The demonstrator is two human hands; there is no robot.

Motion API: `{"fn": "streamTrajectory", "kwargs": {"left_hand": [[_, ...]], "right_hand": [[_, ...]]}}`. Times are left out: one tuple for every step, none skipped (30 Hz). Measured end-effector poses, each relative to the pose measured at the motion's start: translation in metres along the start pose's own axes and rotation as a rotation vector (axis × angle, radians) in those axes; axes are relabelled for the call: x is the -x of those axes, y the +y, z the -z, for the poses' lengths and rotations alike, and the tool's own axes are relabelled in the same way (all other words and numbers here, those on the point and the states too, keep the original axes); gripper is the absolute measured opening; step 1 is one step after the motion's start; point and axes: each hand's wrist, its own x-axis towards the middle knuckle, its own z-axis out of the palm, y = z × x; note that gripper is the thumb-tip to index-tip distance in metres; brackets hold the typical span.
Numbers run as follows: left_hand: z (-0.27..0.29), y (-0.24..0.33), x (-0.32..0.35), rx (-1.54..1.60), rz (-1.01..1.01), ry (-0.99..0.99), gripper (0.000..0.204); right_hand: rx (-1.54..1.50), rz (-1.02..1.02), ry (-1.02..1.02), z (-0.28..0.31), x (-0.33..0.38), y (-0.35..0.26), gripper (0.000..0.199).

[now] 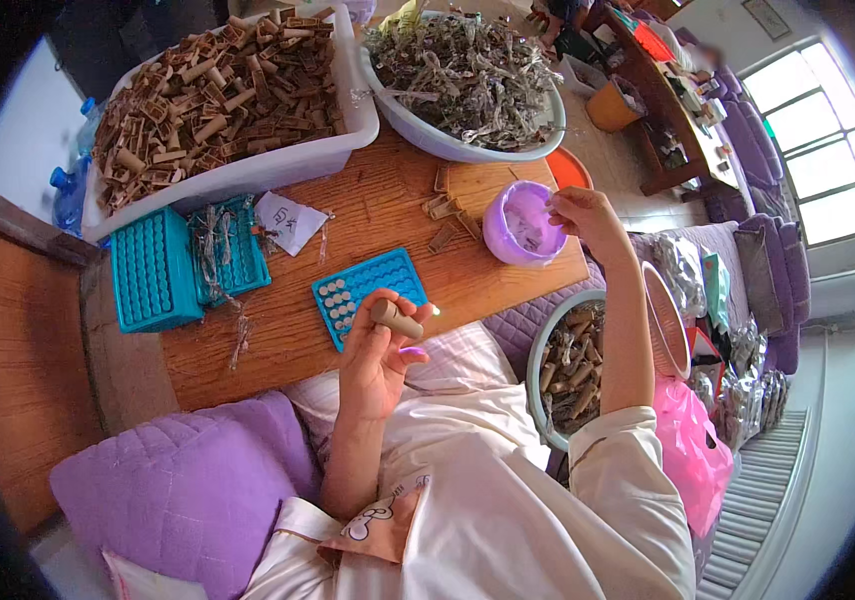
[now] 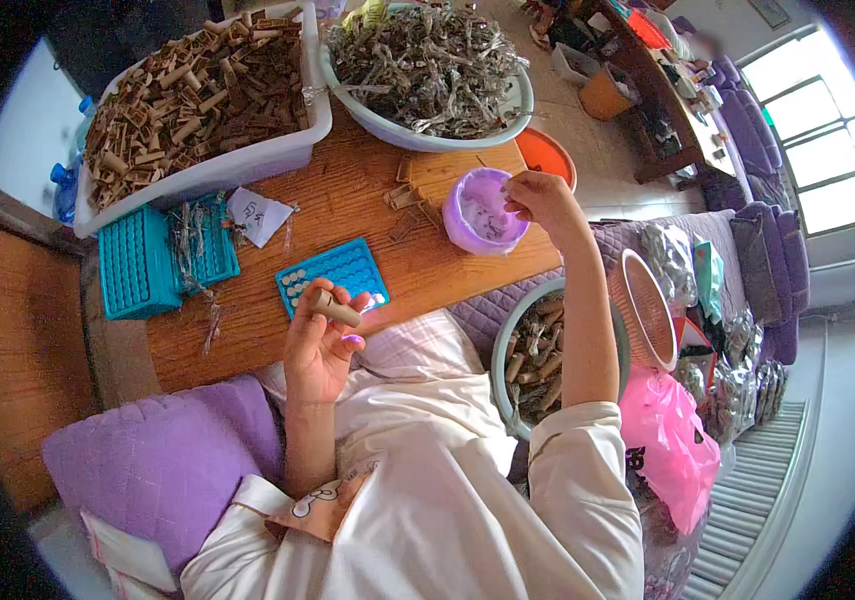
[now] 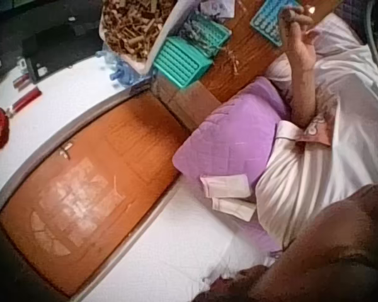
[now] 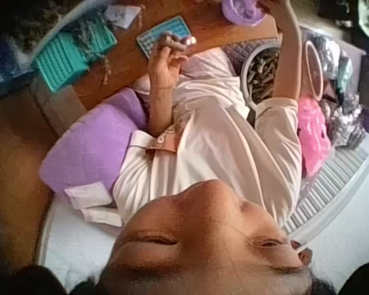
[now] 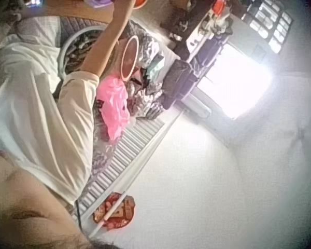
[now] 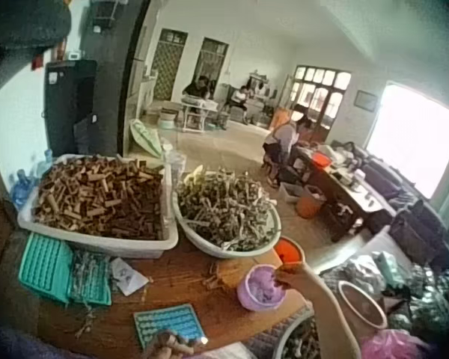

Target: The person assembles wood chips into capsules by hand, placing the filled capsules into plastic bins.

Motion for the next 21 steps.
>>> {"fn": "streamTrajectory", "kwargs": {"left_hand": [[0.001,0.000,-0.001,0.014,-0.008,0.005,0.027],[0.003,-0.001,-0.001,0.032,0.008,0.049,0.031],[0.002,-0.002,0.000,0.038,0.010,0.058,0.032],[0.000,-0.001,0.000,0.043,0.010,0.069,0.033],[-0.001,0.000,0.001,0.025,0.010,0.089,0.035],[0.003,-0.002,0.001,0.015,-0.008,0.045,0.032],[0.002,-0.001,0.002,0.017,0.000,0.051,0.033],[0.001,-0.001,0.002,0.019,0.009,0.057,0.035],[0.000,-0.002,0.001,0.039,0.026,0.059,0.037],[0.000,-0.002,0.002,0.058,0.046,0.058,0.039],[0.001,-0.002,0.002,0.028,0.068,0.100,0.042],[0.001,-0.001,0.002,0.009,0.078,0.108,0.043],[0.002,-0.002,0.002,0.042,0.087,0.099,0.044],[0.002,-0.003,0.002,0.076,0.096,0.090,0.045],[0.001,-0.002,0.002,0.107,0.103,0.090,0.046],[0.000,-0.001,0.001,0.109,0.105,0.086,0.046],[0.000,-0.001,0.001,0.069,0.114,0.105,0.046],[0.000,0.000,0.000,0.028,0.123,0.124,0.047],[0.002,-0.002,0.001,0.074,0.121,0.102,0.047],[0.002,-0.002,0.002,0.064,0.124,0.080,0.047],[0.001,-0.002,0.001,0.017,0.129,0.116,0.047]], "right_hand": [[-0.002,0.003,0.014,0.000,-0.001,0.002,0.016],[-0.004,0.007,0.027,0.000,-0.001,0.003,0.015],[-0.004,0.007,0.031,0.000,-0.001,0.004,0.015],[-0.004,0.021,0.050,-0.001,0.000,0.003,0.015],[-0.004,0.035,0.070,-0.002,0.001,0.002,0.015],[-0.004,0.034,0.069,-0.002,0.002,0.002,0.015],[0.004,0.076,0.083,-0.002,0.003,0.002,0.015],[0.012,0.117,0.097,-0.002,0.003,0.001,0.015],[0.011,0.115,0.093,-0.003,0.004,0.000,0.015],[0.053,0.148,0.120,-0.002,0.006,-0.002,0.014],[0.096,0.180,0.146,-0.002,0.007,-0.003,0.013],[0.139,0.212,0.172,-0.002,0.009,-0.004,0.012],[0.174,0.206,0.181,-0.004,0.007,-0.005,0.011],[0.172,0.209,0.177,-0.007,0.006,-0.005,0.011],[0.189,0.232,0.160,-0.010,0.005,-0.006,0.011],[0.210,0.252,0.151,-0.010,0.005,-0.006,0.011],[0.278,0.329,0.157,-0.011,0.003,-0.004,0.011],[0.279,0.330,0.161,-0.011,0.004,-0.004,0.011],[0.239,0.300,0.144,-0.016,0.005,-0.007,0.010],[0.199,0.269,0.127,-0.018,0.006,-0.009,0.010],[0.205,0.257,0.089,-0.019,0.006,-0.010,0.011]]}}
